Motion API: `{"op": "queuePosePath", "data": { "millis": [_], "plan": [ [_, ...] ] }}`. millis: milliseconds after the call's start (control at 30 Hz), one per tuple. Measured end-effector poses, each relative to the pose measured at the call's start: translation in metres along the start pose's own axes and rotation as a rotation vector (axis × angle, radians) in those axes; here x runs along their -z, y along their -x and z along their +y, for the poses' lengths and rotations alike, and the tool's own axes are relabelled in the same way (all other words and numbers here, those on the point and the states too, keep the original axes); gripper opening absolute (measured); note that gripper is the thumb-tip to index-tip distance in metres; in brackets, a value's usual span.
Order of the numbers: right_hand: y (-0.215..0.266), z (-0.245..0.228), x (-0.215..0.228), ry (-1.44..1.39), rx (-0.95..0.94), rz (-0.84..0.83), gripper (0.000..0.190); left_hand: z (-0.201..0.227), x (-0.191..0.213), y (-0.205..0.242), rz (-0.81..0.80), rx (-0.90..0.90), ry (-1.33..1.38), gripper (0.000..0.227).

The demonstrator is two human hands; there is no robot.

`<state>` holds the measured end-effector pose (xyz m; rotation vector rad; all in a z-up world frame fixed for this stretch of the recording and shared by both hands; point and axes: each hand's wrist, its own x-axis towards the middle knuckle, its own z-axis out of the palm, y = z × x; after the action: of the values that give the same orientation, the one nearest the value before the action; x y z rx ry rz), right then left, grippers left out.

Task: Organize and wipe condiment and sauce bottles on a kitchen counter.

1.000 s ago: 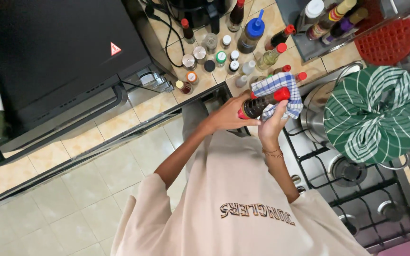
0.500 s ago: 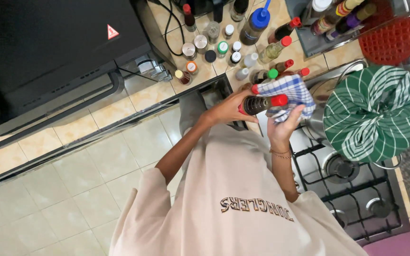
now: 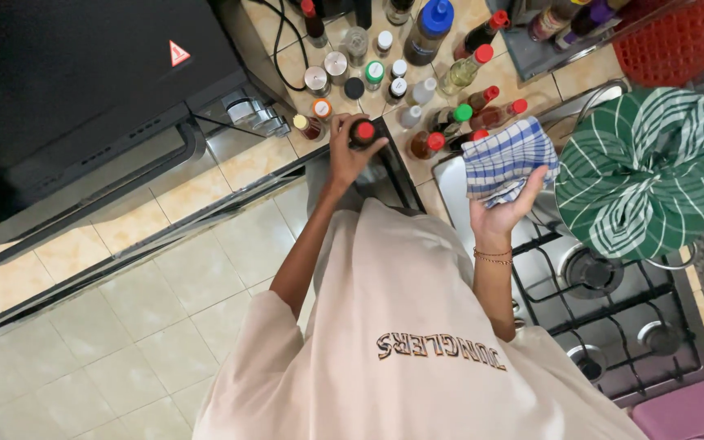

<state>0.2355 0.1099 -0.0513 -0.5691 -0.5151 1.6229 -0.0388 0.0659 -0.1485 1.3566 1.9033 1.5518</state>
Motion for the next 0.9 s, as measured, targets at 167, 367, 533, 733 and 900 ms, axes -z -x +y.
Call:
{"op": "queuePosePath", "data": {
  "millis": [167, 367, 533, 733, 900],
  "plan": [
    [0.002, -0.001, 0.002, 0.013, 0.006, -0.007, 0.058, -0.013, -0.016, -0.014, 0.056, 0.044, 0.108, 0.06],
    [0.002, -0.002, 0.013, 0.006, 0.014, 0.016, 0.055, -0.039, -0.042, -0.023, 0.045, -0.001, 0.048, 0.062],
    [0.003, -0.007, 0.018, 0.012, 0.028, 0.07, 0.053, -0.042, -0.053, -0.024, 0.029, -0.009, -0.105, 0.066],
    [0.005, -0.013, 0.017, 0.034, 0.016, 0.074, 0.048, -0.043, -0.061, -0.023, 0.0, 0.026, -0.078, 0.063],
    [0.001, -0.01, 0.023, 0.028, -0.006, 0.069, 0.045, -0.029, -0.06, -0.03, -0.009, -0.016, -0.21, 0.066]
  ]
}}
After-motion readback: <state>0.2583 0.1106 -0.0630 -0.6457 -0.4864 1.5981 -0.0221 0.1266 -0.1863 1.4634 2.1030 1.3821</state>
